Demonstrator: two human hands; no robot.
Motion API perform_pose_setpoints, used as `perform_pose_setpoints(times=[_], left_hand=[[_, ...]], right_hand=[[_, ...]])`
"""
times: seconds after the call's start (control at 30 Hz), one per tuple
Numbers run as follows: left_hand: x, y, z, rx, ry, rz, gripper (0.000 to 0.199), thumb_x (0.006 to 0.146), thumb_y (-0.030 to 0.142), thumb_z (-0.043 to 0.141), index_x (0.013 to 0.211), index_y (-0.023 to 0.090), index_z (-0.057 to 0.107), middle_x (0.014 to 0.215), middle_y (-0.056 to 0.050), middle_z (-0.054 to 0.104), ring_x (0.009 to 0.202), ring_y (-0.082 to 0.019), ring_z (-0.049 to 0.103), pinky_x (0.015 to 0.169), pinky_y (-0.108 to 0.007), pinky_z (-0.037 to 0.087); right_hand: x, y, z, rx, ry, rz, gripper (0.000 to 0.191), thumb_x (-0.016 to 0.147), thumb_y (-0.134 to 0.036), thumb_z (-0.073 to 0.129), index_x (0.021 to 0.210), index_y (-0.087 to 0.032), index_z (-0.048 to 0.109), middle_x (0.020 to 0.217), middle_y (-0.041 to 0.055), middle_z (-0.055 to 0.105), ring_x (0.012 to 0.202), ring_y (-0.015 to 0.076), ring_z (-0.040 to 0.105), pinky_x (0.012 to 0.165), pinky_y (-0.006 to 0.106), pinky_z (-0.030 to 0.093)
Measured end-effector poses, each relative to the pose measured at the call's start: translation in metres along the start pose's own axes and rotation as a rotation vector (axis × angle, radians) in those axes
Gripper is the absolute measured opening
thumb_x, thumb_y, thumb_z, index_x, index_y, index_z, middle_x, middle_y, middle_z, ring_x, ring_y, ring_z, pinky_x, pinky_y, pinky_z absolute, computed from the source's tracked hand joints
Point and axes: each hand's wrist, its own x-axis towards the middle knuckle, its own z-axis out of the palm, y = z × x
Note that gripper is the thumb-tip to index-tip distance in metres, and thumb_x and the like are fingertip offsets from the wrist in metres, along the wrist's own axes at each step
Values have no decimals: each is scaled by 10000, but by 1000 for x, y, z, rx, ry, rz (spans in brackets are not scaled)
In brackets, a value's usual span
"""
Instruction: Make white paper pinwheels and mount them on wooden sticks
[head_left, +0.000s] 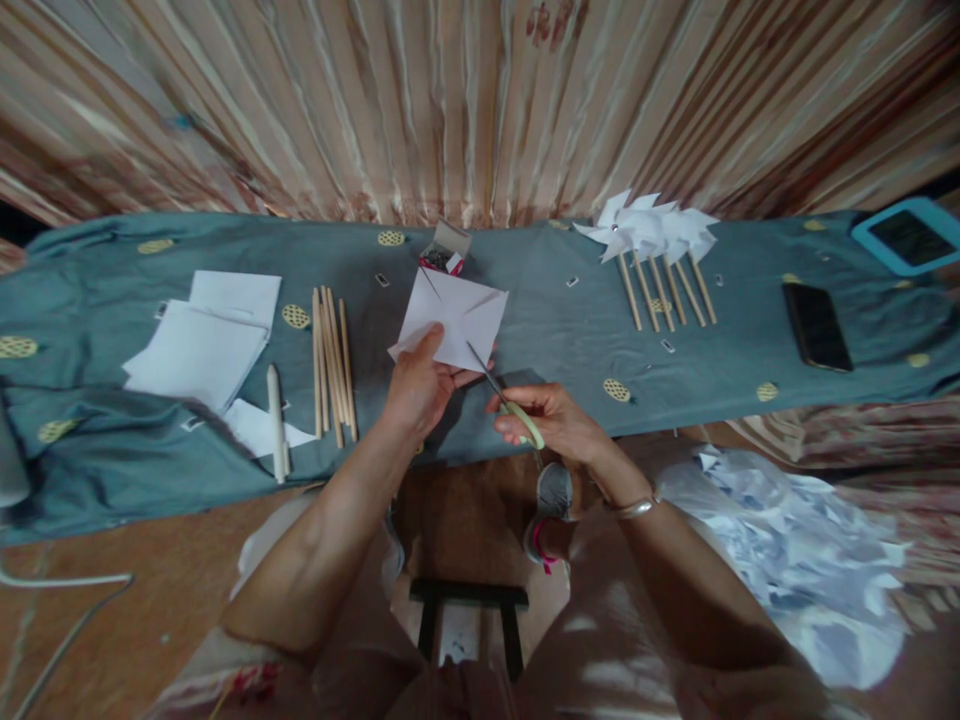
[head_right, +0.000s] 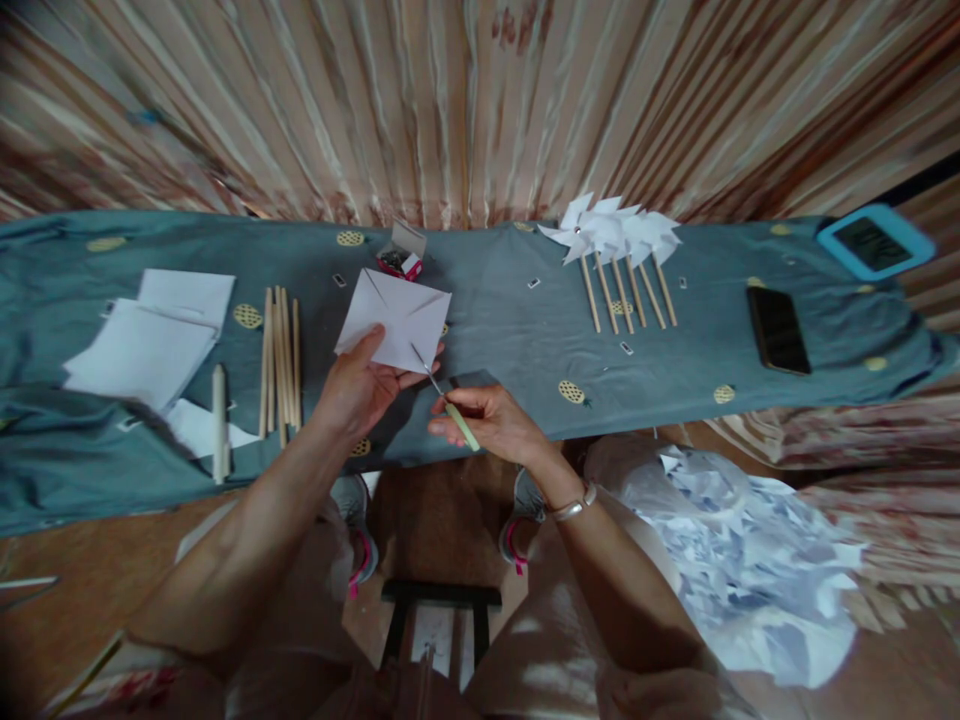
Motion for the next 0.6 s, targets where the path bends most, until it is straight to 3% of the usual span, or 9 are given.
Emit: perform_pose_setpoints(times=[0.4,0.6], left_hand=[[-1,-6,0,11,-52,-10,314,938,252,520,1221,136,594,971,-107,770,885,-258,751,823,-389,603],[-1,-6,1,15,-38,0,324,969,217,450,1253,131,580,970,-113,768,886,-261,752,865,-429,591]], right_hand=[[1,1,-1,-67,3,-39,468,549,-497,888,823,-171,695,587,-55,606,518,65,554,504,182,474],[2,3,-1,-65,11,-34,458,537,-468,897,821,-172,693,586,-58,608,522,62,549,513,183,467]])
